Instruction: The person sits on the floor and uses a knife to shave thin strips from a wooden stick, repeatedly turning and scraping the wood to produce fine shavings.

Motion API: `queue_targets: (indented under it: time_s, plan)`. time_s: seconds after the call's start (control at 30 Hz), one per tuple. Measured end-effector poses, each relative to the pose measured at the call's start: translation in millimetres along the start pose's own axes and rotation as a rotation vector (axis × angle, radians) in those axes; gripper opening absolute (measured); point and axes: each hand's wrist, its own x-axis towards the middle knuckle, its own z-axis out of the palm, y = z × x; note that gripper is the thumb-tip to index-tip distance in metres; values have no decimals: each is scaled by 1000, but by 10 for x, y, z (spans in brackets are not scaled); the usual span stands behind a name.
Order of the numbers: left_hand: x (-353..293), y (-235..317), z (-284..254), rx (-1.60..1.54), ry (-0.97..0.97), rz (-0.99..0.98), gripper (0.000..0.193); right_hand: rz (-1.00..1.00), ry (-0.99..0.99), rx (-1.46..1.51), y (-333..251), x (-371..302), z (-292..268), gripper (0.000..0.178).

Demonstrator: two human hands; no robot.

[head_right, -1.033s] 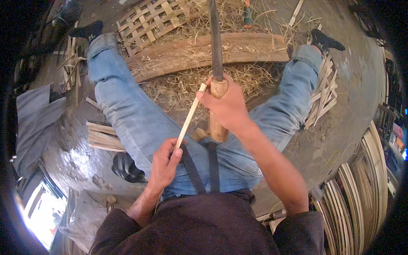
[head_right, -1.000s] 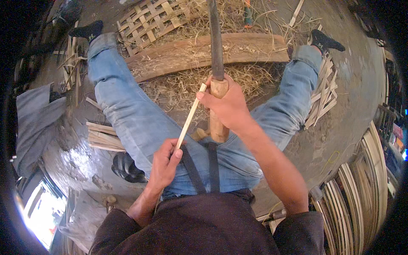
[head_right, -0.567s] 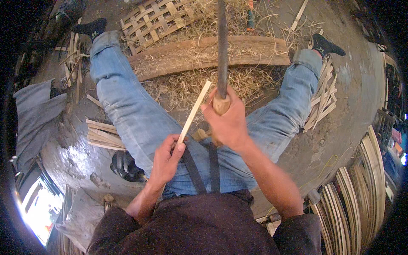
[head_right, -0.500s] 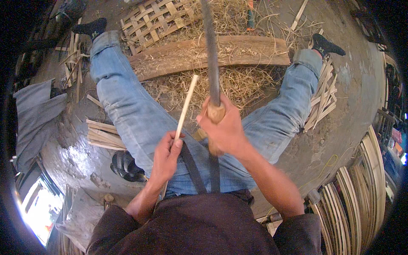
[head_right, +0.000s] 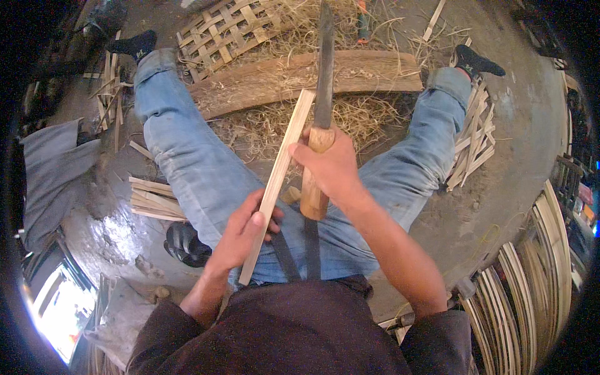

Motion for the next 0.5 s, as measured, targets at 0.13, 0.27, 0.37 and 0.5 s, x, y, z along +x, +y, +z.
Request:
queue_targets:
  time_s: [0.13,0.27,0.37,0.5]
  plan:
    - [-114,-209,-343,-236,-299,-262,35,-240,112,-672,-305,-11,-20,33]
    - [-114,-155,-259,-331,-136,-331,28,-417,-196,-1276,-607,-590,106,20]
    - [-64,-312,-245,-351,-50,-280,27,-487,-259,-1637,-881,-1190,595,10]
    - [-106,-368,-278,-355,-151,-75,26,-537,-307,-1619,-1048,-1242,573,15]
